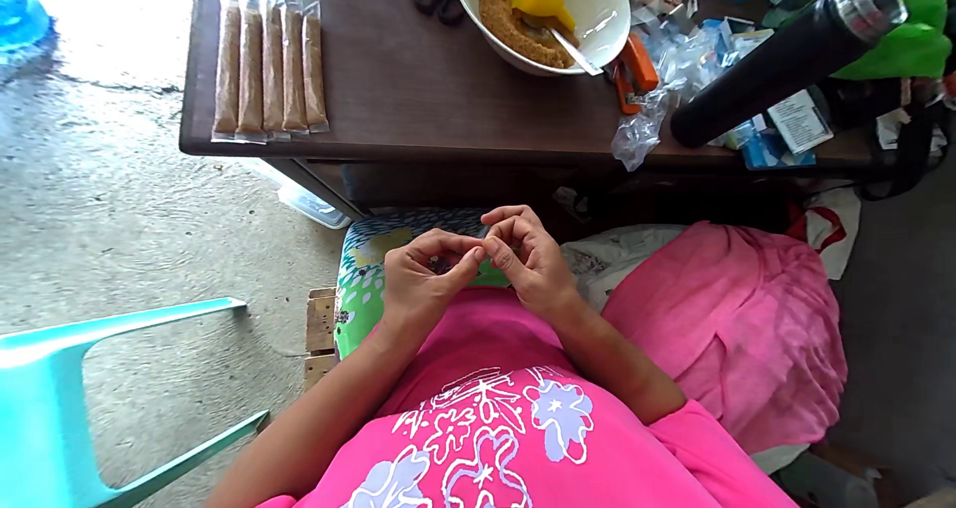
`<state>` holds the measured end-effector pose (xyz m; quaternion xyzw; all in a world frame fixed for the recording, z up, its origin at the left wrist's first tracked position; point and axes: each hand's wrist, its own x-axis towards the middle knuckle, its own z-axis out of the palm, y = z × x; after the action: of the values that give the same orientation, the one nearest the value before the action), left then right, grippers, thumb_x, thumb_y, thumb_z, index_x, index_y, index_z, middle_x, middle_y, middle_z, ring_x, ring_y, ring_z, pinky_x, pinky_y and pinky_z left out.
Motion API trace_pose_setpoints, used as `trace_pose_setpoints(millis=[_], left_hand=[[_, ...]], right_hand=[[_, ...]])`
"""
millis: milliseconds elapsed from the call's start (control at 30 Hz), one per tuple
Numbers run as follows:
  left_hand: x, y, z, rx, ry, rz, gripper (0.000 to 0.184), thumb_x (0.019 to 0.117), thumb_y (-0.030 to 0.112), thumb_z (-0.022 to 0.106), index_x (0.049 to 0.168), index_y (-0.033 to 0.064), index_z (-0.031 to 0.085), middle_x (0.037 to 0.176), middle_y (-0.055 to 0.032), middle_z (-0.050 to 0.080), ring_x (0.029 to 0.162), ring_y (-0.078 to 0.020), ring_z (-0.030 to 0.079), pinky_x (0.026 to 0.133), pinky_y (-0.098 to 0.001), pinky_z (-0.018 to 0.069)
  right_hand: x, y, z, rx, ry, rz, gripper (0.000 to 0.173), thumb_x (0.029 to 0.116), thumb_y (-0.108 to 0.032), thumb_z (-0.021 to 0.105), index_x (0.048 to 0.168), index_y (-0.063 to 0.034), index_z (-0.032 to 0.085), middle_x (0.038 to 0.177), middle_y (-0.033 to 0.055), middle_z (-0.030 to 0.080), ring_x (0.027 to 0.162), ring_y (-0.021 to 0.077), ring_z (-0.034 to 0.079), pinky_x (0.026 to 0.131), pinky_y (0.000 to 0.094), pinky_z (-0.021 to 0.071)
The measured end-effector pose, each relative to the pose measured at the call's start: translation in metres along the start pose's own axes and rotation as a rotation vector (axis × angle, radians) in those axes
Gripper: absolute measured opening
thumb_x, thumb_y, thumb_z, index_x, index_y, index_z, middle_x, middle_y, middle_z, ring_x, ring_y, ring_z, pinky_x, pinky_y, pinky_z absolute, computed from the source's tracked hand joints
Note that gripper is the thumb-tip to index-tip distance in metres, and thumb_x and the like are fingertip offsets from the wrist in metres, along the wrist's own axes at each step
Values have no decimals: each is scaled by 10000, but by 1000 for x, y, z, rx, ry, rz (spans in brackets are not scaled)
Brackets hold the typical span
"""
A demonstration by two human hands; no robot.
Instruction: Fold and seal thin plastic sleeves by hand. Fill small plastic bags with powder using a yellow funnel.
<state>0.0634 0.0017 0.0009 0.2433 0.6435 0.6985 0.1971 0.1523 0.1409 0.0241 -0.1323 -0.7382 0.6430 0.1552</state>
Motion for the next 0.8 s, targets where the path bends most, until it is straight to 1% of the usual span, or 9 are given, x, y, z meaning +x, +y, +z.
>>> trace_pose_setpoints(millis=[167, 333, 433, 533, 567, 667, 800], left_hand=[[0, -1, 0, 26, 24, 15, 99, 829, 39, 756, 890, 116, 754, 857, 78, 709, 742, -3, 641, 664, -166, 544], [2, -2, 0, 43, 14, 36, 99, 822, 55, 735, 862, 143, 711, 838, 93, 680, 723, 4, 621, 645, -162, 529], [2, -2, 0, 31, 8, 33, 112, 817, 38, 692, 861, 141, 683, 832, 95, 650, 711, 13, 601, 631, -149, 517], [3, -1, 1, 23, -3, 23, 107, 822, 39, 666, 853, 140, 670, 827, 95, 632, 695, 15, 583, 616, -142, 503], [3, -1, 0, 15, -10, 17, 108, 827, 36, 656, 854, 140, 665, 826, 92, 631, 697, 11, 583, 619, -145, 502], [3, 0, 0, -29, -29, -11, 116, 842, 31, 633, 857, 144, 658, 817, 88, 632, 672, 7, 579, 597, -145, 498], [4, 0, 0, -69, -37, -47, 131, 865, 17, 616, 886, 135, 668, 819, 85, 646, 683, 5, 589, 612, -153, 506]], right_hand=[[-1, 0, 3, -35, 23, -18, 75, 983, -81, 603, 936, -26, 621, 1204, 76, 558, 854, 31, 592, 693, 165, 533], [-3, -2, 5, -57, 20, -18, 75, 978, -82, 622, 926, -28, 632, 1213, 78, 568, 839, 35, 604, 673, 169, 542], [-3, -1, 6, -60, 11, -21, 69, 974, -82, 624, 933, -26, 633, 1206, 79, 570, 835, 40, 598, 667, 175, 535], [-3, -1, 7, -39, -17, 4, 89, 994, -97, 594, 947, -29, 628, 1202, 73, 565, 875, 43, 599, 708, 181, 540], [-2, -2, 7, -17, -27, 19, 94, 999, -96, 581, 955, -27, 626, 1196, 74, 563, 863, 45, 595, 704, 183, 536], [-1, -4, 5, 75, -48, 83, 97, 1014, -93, 559, 978, -30, 623, 1180, 65, 555, 779, 26, 570, 640, 159, 505], [0, -5, 4, 122, -51, 126, 96, 1018, -82, 553, 995, -29, 629, 1177, 61, 558, 765, 18, 566, 623, 147, 495]])
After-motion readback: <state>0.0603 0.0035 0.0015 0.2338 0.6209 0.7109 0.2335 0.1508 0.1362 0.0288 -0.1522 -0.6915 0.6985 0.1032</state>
